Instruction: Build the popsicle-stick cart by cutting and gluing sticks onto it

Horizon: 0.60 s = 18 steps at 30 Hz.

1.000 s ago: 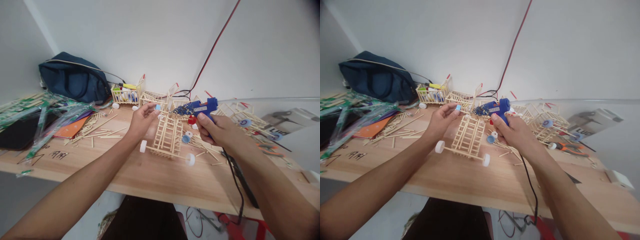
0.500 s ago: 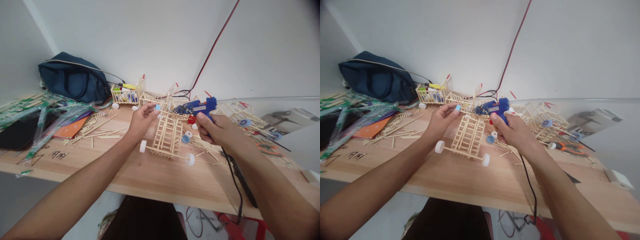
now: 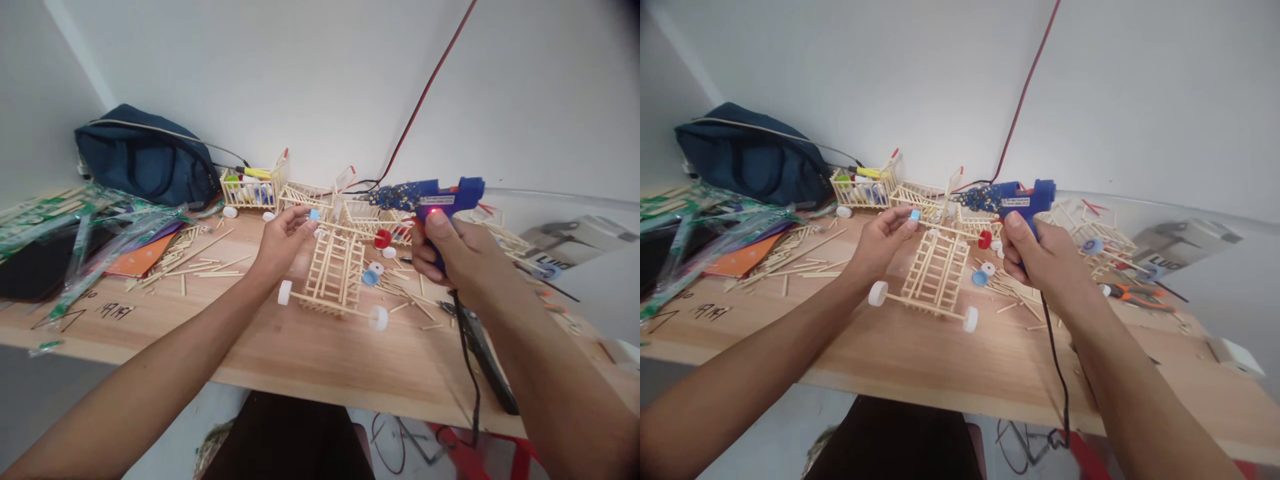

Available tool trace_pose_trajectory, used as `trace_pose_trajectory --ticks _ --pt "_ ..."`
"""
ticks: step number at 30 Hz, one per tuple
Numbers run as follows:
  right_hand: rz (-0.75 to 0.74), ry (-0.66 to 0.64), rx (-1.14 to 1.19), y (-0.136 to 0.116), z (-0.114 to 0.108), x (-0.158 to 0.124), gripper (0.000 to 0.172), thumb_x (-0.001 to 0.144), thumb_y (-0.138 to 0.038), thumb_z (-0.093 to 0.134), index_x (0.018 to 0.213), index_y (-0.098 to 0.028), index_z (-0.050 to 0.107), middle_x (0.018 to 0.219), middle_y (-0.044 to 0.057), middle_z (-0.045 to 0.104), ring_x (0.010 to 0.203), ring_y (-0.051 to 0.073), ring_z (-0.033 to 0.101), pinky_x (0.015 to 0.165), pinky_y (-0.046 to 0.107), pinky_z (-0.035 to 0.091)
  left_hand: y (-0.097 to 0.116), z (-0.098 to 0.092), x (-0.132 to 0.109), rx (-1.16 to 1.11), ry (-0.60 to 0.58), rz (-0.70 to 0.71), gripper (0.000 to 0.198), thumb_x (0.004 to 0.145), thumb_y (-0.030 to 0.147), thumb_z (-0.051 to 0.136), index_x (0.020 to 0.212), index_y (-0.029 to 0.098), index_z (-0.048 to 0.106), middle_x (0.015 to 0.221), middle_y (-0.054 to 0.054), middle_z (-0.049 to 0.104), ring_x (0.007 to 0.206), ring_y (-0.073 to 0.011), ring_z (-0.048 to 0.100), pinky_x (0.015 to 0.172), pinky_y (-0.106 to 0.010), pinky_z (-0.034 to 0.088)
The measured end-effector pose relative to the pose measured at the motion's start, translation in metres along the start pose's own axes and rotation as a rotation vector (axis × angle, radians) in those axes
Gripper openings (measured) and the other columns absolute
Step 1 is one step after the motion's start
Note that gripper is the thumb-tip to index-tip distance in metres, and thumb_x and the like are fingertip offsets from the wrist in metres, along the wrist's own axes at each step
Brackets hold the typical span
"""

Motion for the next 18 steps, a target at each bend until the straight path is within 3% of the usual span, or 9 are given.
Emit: trace_pose_trajectory --ticks 3,10,18 --pt "-0.009 0.003 -0.05 -0.004 -0.002 -0.004 0.053 0.09 -0.071 0.047 0.073 -0.021 0.045 0.061 -0.004 0.038 0.042 0.005 0.038 0.04 0.024 0.018 0.0 0.0 0.0 -0.002 -0.004 -0.001 0.035 0.078 0.036 0.076 0.108 0.018 0.069 0.109 -0.008 0.072 0.1 -0.0187 0.067 0.1 -0.038 0.049" --pt "0.125 -0.027 -0.278 0.01 -0.011 -0.011 0.061 0.088 -0.076 0.043 0.061 -0.021 0.039 0.045 -0.004 0.037 0.037 0.006 0.03 0.039 0.026 0.016 -0.001 0.0 0.0 -0.001 0.004 -0.005 0.036 0.078 0.034 0.076 0.109 0.017 0.068 0.109 -0.009 0.071 0.102 -0.0199 0.067 0.1 -0.038 0.049" --pt "0.117 -0.019 -0.298 0.022 -0.015 -0.01 0.064 0.083 -0.081 0.043 0.061 -0.021 0.04 0.047 -0.004 0.037 0.038 0.006 0.035 0.039 0.022 0.019 0.002 0.0 -0.001 0.008 0.001 -0.01 0.037 0.078 0.035 0.076 0.109 0.017 0.068 0.111 -0.009 0.071 0.103 -0.0195 0.066 0.101 -0.037 0.048"
Point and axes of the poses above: each hand's wrist, its own x-axis towards the middle knuckle, its own z-axis out of the palm, y = z × x, the point moved 5 cm from there along x, towards the middle knuckle
